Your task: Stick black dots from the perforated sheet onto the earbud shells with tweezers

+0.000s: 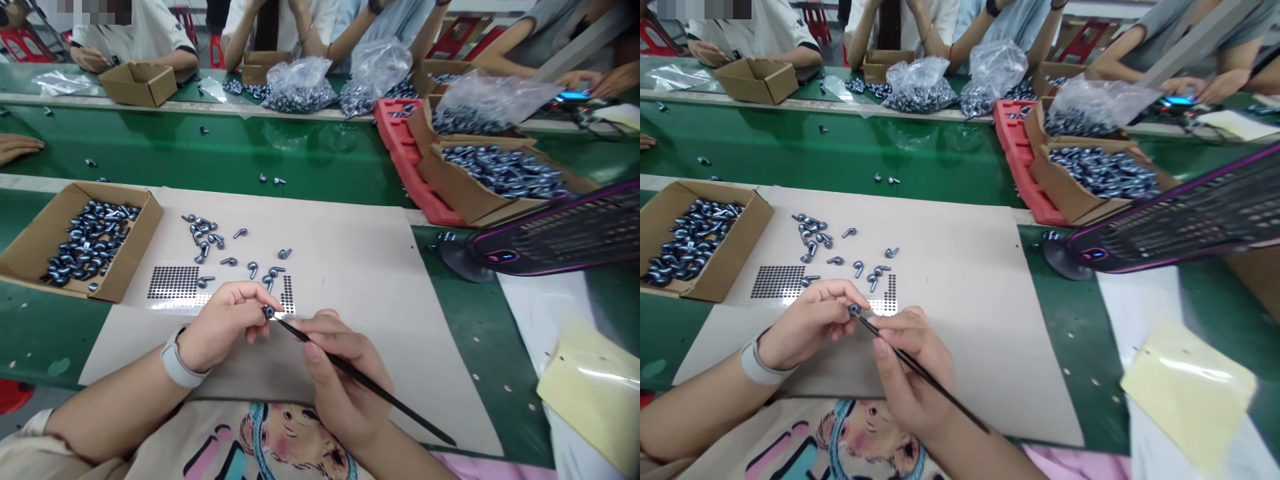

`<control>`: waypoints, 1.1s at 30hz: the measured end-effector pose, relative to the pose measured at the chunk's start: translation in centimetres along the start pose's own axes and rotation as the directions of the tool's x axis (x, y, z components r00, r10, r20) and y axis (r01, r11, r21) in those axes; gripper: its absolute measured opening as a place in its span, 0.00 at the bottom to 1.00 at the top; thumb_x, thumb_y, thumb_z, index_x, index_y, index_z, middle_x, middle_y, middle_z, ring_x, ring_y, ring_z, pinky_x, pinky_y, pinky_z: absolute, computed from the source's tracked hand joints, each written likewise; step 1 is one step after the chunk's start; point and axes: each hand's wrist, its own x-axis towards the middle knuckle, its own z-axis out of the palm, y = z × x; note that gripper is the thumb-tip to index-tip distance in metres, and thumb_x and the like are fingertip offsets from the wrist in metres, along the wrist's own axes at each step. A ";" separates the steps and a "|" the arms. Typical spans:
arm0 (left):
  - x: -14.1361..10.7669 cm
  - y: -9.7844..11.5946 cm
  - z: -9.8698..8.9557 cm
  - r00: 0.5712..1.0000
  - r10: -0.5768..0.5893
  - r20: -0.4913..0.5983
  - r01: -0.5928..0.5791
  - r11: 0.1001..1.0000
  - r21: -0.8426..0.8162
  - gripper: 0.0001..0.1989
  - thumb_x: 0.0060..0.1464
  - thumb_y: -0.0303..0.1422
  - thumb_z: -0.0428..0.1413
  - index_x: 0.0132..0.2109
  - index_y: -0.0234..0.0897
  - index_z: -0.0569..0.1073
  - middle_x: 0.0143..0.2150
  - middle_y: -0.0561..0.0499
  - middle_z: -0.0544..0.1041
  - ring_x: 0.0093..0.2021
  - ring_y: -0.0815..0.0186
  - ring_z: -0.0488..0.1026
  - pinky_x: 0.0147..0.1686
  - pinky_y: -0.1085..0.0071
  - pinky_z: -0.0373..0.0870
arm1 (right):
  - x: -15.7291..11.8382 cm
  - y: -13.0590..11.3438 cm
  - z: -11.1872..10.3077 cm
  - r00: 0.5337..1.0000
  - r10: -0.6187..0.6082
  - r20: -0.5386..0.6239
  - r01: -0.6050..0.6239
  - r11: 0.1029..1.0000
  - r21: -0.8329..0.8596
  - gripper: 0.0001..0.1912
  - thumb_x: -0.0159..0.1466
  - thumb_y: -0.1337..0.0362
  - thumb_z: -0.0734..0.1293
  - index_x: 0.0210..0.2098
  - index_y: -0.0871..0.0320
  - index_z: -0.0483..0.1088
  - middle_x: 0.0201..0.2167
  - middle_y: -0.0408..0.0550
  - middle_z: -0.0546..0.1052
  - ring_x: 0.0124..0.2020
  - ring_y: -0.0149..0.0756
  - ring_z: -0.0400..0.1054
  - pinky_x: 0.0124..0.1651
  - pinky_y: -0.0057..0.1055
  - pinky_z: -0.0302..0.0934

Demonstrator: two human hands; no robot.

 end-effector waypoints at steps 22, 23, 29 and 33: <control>0.0 0.3 0.1 0.997 -0.069 0.035 0.071 0.996 -0.053 0.11 0.33 0.28 0.54 0.27 0.32 0.78 0.15 0.54 0.72 0.14 0.76 0.60 0.15 0.81 0.54 | -0.1 0.0 0.1 0.999 0.045 -0.019 -0.044 0.997 0.056 0.16 0.62 0.79 0.63 0.44 0.55 0.70 0.41 0.49 0.80 0.42 0.40 0.76 0.45 0.42 0.63; 0.0 0.3 0.1 0.997 -0.071 0.034 0.073 0.996 -0.052 0.11 0.33 0.28 0.54 0.27 0.33 0.78 0.15 0.54 0.72 0.14 0.76 0.60 0.15 0.80 0.54 | -0.1 0.0 0.2 0.998 0.052 -0.023 -0.051 0.997 0.060 0.15 0.63 0.79 0.63 0.44 0.55 0.70 0.41 0.49 0.80 0.42 0.41 0.76 0.45 0.42 0.63; 0.0 0.2 0.1 0.997 -0.072 0.011 0.072 0.996 -0.049 0.11 0.32 0.29 0.54 0.26 0.32 0.78 0.15 0.54 0.71 0.14 0.75 0.59 0.15 0.79 0.51 | -0.3 -0.1 -0.1 0.994 0.112 -0.014 -0.110 0.992 0.062 0.13 0.65 0.76 0.63 0.43 0.52 0.70 0.39 0.48 0.80 0.41 0.39 0.75 0.46 0.42 0.65; -0.2 -0.5 0.4 0.998 -0.067 -0.003 0.067 0.997 -0.047 0.11 0.32 0.30 0.54 0.28 0.32 0.77 0.15 0.54 0.71 0.15 0.75 0.58 0.16 0.78 0.48 | -0.5 0.0 0.0 0.996 0.093 -0.012 -0.093 0.995 0.044 0.10 0.67 0.72 0.61 0.44 0.53 0.69 0.38 0.50 0.79 0.39 0.38 0.74 0.42 0.39 0.67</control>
